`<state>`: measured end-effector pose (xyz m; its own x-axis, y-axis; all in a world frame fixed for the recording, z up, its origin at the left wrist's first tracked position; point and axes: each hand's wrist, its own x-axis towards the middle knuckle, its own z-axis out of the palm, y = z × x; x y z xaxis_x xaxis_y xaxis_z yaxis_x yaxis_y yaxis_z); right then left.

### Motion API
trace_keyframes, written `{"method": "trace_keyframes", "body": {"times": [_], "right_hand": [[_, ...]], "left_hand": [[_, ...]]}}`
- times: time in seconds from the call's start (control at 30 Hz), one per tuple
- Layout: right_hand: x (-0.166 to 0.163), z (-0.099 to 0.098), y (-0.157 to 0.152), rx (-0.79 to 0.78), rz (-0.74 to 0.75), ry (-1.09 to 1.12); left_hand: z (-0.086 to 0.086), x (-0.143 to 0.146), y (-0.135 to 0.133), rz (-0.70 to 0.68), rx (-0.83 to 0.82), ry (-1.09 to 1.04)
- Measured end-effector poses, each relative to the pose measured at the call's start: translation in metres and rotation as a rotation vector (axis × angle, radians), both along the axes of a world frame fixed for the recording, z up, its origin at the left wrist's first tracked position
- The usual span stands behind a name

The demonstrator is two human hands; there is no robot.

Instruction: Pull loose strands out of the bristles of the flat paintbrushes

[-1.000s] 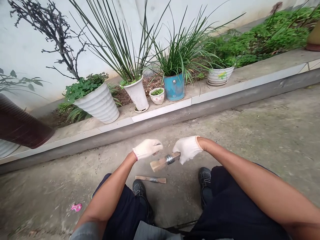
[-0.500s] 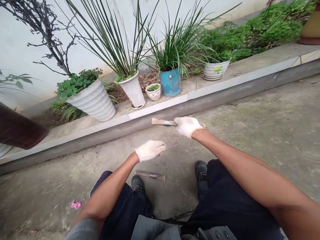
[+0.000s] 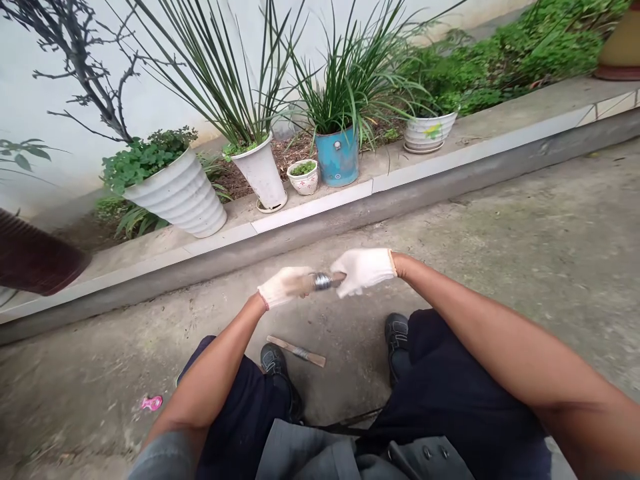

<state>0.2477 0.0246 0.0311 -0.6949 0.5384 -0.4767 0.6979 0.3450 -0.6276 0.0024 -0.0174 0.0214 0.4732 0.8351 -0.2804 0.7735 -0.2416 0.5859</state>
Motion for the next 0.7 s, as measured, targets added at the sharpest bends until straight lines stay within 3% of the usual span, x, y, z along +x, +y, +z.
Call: {"method": "trace_keyframes", "body": {"times": [0.17,0.23,0.33,0.43,0.53,0.63,0.7], "right_hand": [[-0.001,0.005,0.023,0.406,-0.370,-0.065],[0.004,0.000,0.035,0.536,-0.431,-0.198],[0.012,-0.008,0.044,0.593,-0.455,-0.340],[0.012,-0.015,0.040,0.540,-0.306,-0.475],[0.006,-0.023,0.025,0.419,0.006,-0.530],[0.001,-0.026,0.008,0.227,0.288,-0.377],[0.001,-0.023,0.001,0.091,0.303,-0.232]], "left_hand": [[-0.002,0.014,-0.009,-0.045,-0.046,-0.048],[-0.002,0.016,-0.011,-0.057,-0.064,-0.021],[-0.002,0.015,-0.012,-0.068,-0.083,0.022],[0.003,0.010,-0.009,-0.023,-0.015,0.032],[0.010,0.001,-0.003,0.038,0.067,0.054],[0.015,-0.009,0.003,0.057,0.100,0.084],[0.013,-0.012,0.006,0.047,0.113,0.088]]}}
